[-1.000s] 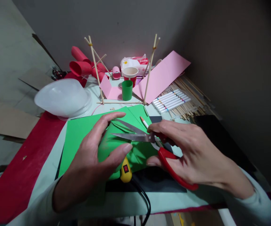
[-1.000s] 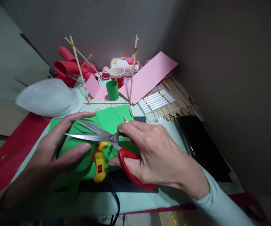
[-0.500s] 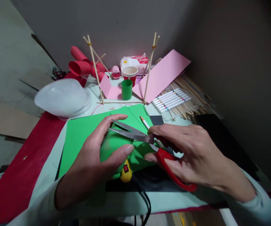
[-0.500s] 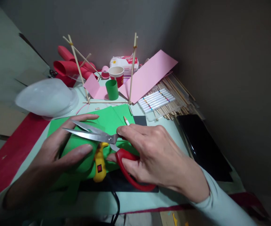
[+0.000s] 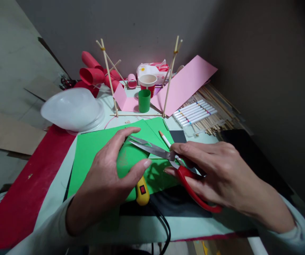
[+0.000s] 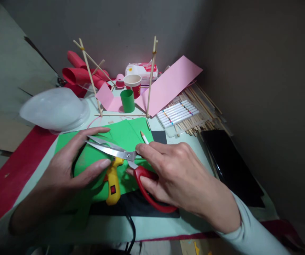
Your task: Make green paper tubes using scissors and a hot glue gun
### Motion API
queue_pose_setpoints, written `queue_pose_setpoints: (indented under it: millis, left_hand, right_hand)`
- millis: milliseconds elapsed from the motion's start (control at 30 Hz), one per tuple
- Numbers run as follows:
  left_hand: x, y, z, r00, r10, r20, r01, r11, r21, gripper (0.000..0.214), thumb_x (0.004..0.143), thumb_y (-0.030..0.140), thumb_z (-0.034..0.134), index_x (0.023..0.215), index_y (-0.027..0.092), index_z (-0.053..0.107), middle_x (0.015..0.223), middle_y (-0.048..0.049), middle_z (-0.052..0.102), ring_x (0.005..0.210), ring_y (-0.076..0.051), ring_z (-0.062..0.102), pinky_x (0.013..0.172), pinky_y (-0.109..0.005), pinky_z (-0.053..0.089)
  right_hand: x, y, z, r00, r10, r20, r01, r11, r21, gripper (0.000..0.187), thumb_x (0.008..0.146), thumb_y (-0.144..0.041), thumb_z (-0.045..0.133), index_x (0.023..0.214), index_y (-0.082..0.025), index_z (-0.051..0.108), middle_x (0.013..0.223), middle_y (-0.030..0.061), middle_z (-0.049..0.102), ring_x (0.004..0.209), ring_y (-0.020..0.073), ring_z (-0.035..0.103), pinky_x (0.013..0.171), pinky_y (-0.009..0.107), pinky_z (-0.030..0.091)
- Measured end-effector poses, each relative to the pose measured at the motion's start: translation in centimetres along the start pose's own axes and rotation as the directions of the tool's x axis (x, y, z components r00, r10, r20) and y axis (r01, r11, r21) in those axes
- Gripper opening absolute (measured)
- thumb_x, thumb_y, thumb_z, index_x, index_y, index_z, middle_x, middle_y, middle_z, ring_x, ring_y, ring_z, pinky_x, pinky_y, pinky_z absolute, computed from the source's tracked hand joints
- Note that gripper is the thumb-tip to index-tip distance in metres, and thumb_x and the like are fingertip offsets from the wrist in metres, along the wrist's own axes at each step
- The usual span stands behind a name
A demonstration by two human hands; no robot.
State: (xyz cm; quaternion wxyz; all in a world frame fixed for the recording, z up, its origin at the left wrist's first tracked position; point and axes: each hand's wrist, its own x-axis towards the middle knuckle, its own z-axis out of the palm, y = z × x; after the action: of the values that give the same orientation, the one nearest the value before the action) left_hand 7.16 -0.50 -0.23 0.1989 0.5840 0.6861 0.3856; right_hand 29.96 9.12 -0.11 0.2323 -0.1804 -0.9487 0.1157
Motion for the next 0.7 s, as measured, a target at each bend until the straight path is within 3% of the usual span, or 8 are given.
queue_pose_setpoints:
  millis: [133, 400, 567, 700]
  left_hand:
    - [-0.09, 0.1, 0.16, 1.0, 0.026, -0.013, -0.025, 0.997, 0.073, 0.055, 0.09, 0.052, 0.066, 0.137, 0.025, 0.058, 0.144, -0.0074, 0.064, 0.136, -0.035, 0.058, 0.116, -0.049, 0.046]
    - [-0.02, 0.25, 0.34, 0.996, 0.089, -0.03, -0.083, 0.98, 0.183, 0.055, 0.091, 0.044, 0.064, 0.139, 0.018, 0.057, 0.143, -0.0099, 0.065, 0.134, -0.031, 0.06, 0.115, -0.042, 0.048]
    - [-0.11, 0.28, 0.47, 0.987, 0.144, -0.068, -0.123, 0.959, 0.256, 0.055, 0.091, 0.04, 0.065, 0.14, 0.018, 0.056, 0.142, -0.0105, 0.066, 0.133, -0.032, 0.061, 0.111, -0.042, 0.052]
    - [-0.2, 0.27, 0.31, 0.988, 0.115, -0.105, -0.093, 0.977, 0.193, 0.065, 0.089, 0.043, 0.069, 0.147, 0.022, 0.05, 0.152, -0.0096, 0.058, 0.141, -0.035, 0.054, 0.117, -0.046, 0.048]
  right_hand:
    - [0.02, -0.05, -0.14, 1.0, -0.012, 0.011, 0.012, 0.999, -0.038, 0.014, 0.098, -0.022, 0.055, 0.098, -0.013, 0.065, 0.071, 0.0026, 0.062, 0.053, 0.0149, 0.051, 0.05, 0.03, 0.035]
    - [0.17, -0.1, -0.37, 0.999, -0.028, 0.034, 0.031, 0.996, -0.088, 0.018, 0.098, -0.02, 0.05, 0.09, -0.013, 0.065, 0.078, 0.0111, 0.073, 0.052, 0.0195, 0.062, 0.046, 0.033, 0.036]
    - [0.2, 0.22, -0.23, 1.0, -0.016, 0.024, 0.018, 0.996, -0.091, 0.018, 0.098, -0.019, 0.05, 0.092, -0.013, 0.066, 0.077, 0.0094, 0.072, 0.051, 0.0171, 0.06, 0.048, 0.03, 0.038]
    - [0.31, 0.66, -0.02, 0.995, 0.092, -0.027, -0.094, 0.991, -0.093, 0.022, 0.1, -0.031, 0.056, 0.095, -0.013, 0.066, 0.071, 0.0046, 0.065, 0.052, 0.0157, 0.056, 0.05, 0.028, 0.038]
